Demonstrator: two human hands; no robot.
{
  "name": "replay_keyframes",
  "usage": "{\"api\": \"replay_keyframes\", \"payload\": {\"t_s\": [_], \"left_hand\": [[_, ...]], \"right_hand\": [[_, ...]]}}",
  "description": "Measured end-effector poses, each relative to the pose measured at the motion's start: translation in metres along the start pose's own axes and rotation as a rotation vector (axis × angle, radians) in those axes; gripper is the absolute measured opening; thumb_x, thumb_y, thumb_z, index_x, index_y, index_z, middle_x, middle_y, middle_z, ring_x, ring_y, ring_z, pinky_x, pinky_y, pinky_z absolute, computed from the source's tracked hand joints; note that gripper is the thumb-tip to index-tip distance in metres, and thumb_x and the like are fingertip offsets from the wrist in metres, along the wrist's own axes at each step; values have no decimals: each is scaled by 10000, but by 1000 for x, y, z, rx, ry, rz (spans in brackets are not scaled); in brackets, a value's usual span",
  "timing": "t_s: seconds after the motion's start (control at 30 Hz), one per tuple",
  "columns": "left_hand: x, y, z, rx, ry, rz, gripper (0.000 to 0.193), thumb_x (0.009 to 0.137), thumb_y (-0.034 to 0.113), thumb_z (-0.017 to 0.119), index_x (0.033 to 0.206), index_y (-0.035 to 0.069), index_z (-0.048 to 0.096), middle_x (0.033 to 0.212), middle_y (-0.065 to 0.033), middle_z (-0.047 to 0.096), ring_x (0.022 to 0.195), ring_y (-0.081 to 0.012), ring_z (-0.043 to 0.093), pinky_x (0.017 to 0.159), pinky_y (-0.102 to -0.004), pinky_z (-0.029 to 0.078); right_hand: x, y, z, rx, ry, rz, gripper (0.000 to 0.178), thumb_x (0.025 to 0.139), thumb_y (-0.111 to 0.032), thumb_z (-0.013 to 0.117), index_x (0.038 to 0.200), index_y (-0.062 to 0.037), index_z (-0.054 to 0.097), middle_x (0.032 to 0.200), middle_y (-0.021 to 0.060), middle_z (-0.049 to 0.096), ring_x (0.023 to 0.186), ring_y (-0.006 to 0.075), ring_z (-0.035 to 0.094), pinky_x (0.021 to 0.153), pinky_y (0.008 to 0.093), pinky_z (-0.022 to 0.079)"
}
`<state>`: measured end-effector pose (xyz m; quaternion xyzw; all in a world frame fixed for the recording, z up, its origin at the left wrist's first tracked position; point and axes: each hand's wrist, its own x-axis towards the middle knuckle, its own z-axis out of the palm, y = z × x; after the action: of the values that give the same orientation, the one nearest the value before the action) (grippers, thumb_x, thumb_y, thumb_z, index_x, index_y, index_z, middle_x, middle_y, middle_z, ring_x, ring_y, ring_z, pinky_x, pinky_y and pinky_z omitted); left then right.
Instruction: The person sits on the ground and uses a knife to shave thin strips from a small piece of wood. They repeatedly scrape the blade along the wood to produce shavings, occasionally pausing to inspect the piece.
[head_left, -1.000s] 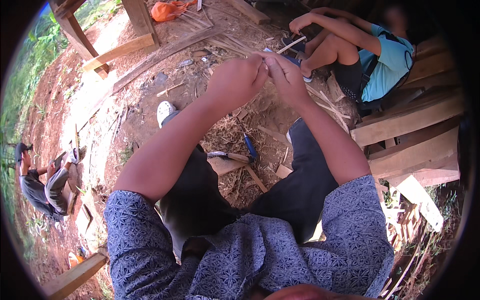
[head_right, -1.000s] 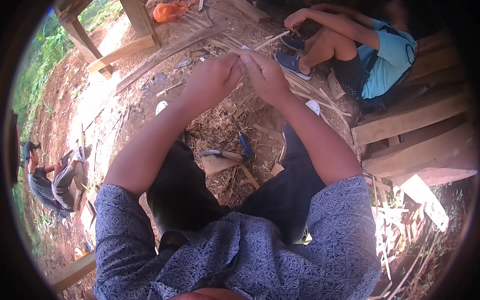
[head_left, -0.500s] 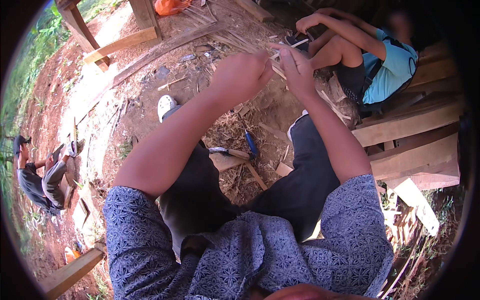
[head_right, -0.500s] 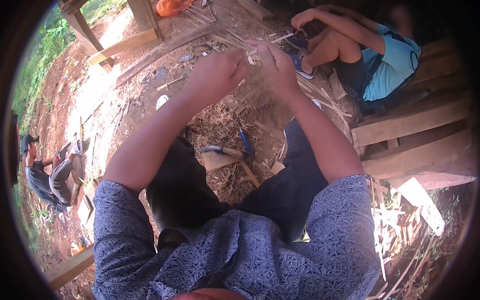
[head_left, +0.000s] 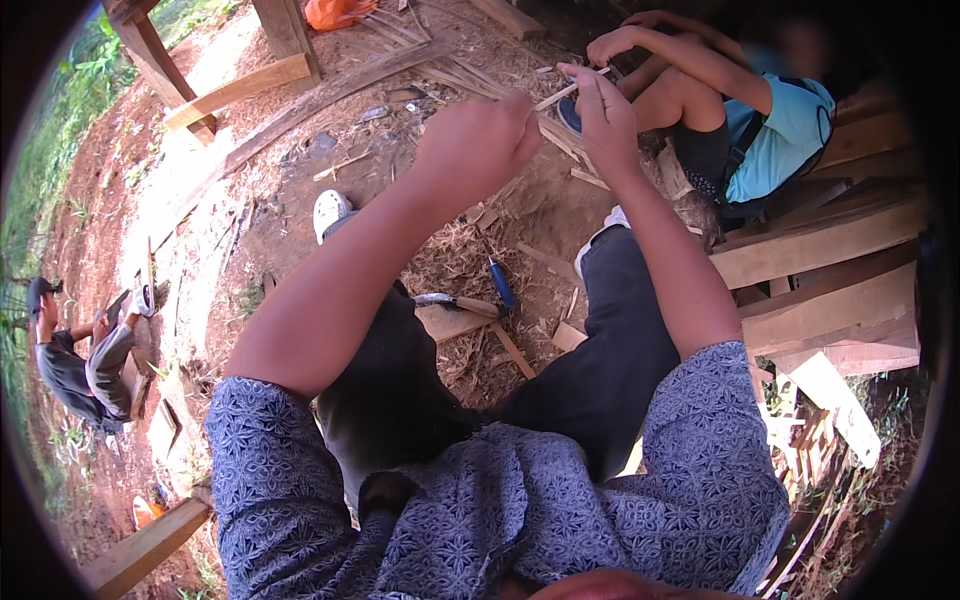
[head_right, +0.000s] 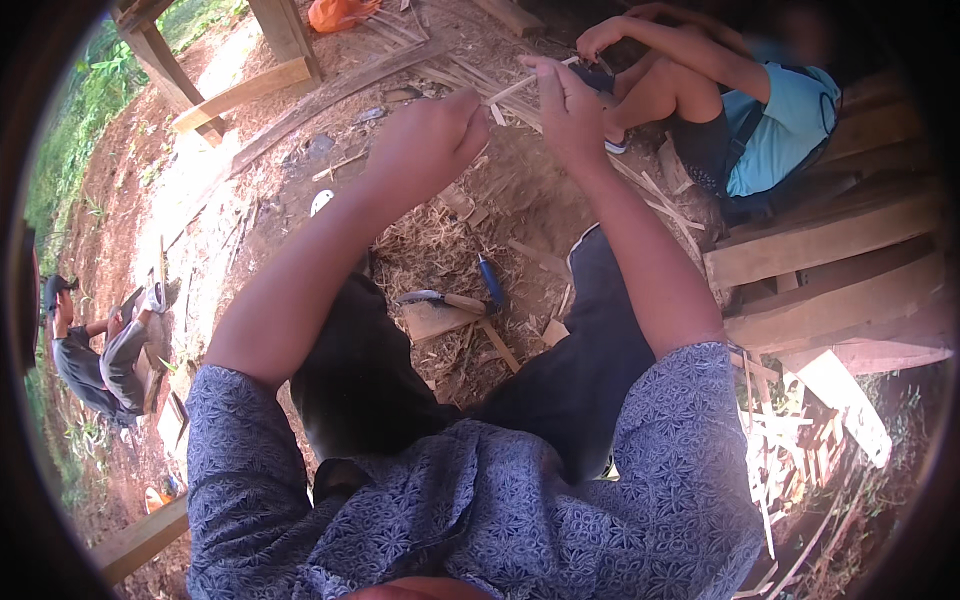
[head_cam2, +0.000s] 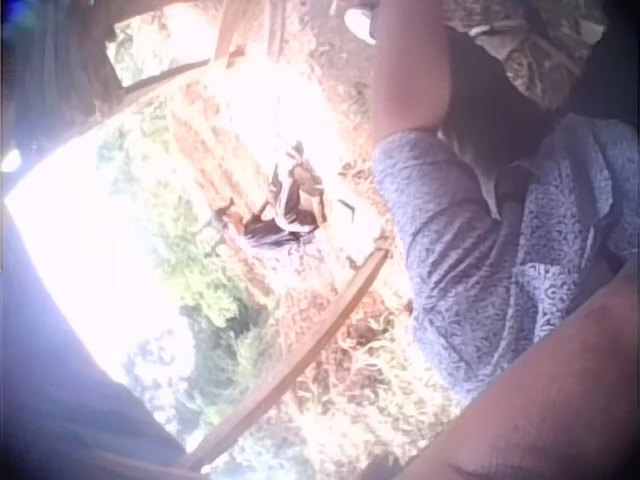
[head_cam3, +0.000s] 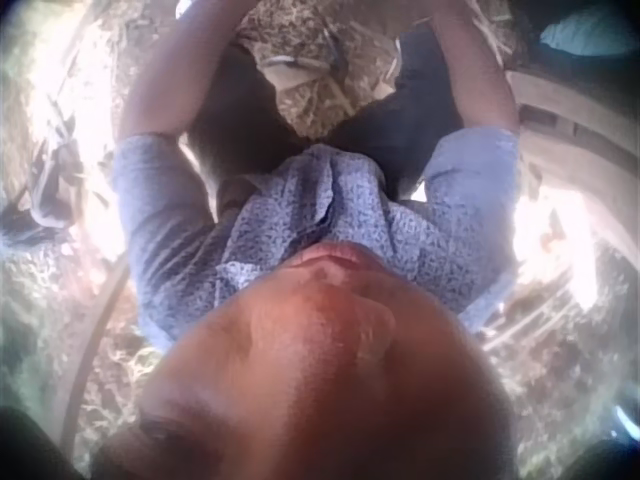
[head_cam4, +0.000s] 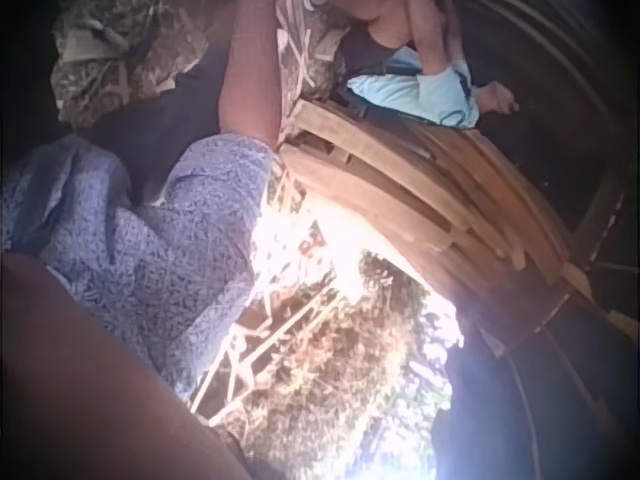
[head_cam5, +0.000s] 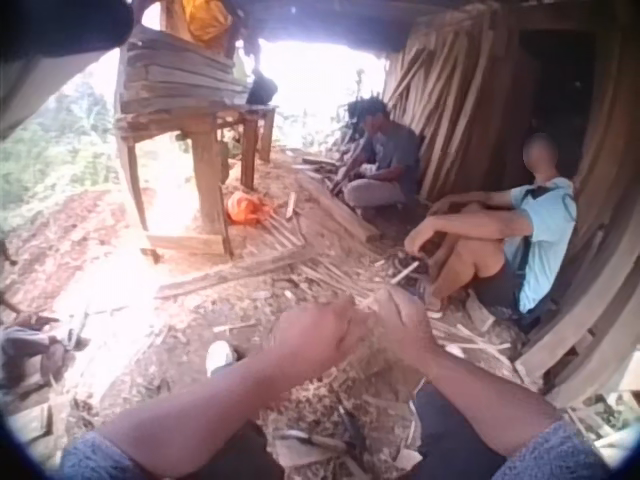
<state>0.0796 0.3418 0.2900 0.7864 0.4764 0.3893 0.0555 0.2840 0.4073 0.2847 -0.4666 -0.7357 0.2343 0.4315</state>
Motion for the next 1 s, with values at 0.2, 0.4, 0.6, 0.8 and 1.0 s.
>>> {"api": "replay_keyframes", "payload": {"t_s": [0.2,0.4,0.6,0.8,1.0], "left_hand": [[7,4,0,21,50,37,223,975,258,567,904,49,594,607,-184,614,582,-409,640,547,-516,513],[0,3,-1,120,-9,42,223,958,260,589,892,47,599,639,-161,658,593,-354,676,549,-468,546],[2,-5,-1,152,31,72,209,961,250,593,886,55,587,610,-150,634,574,-358,662,530,-470,534],[2,-4,0,186,57,112,193,960,244,606,877,70,582,599,-153,611,582,-363,645,521,-484,514],[7,-3,0,190,8,103,210,973,267,599,895,73,576,621,-146,626,602,-360,653,527,-481,513]], "right_hand": [[20,17,-16,9,41,29,386,1088,-329,443,1251,-78,688,1044,51,704,955,131,615,895,280,470],[4,0,2,36,-46,-55,370,1083,-322,448,1216,-76,691,1069,82,718,1013,172,650,921,306,477],[-10,-7,13,4,-54,-89,354,1078,-333,454,1191,-114,708,811,61,664,722,127,593,739,303,482],[2,8,7,-39,88,-98,360,1097,-291,435,1193,-73,705,721,-60,422,656,52,404,622,232,369],[15,16,-12,-44,81,-15,348,1074,-321,462,1167,-95,709,998,105,701,873,192,636,837,325,488]]}}
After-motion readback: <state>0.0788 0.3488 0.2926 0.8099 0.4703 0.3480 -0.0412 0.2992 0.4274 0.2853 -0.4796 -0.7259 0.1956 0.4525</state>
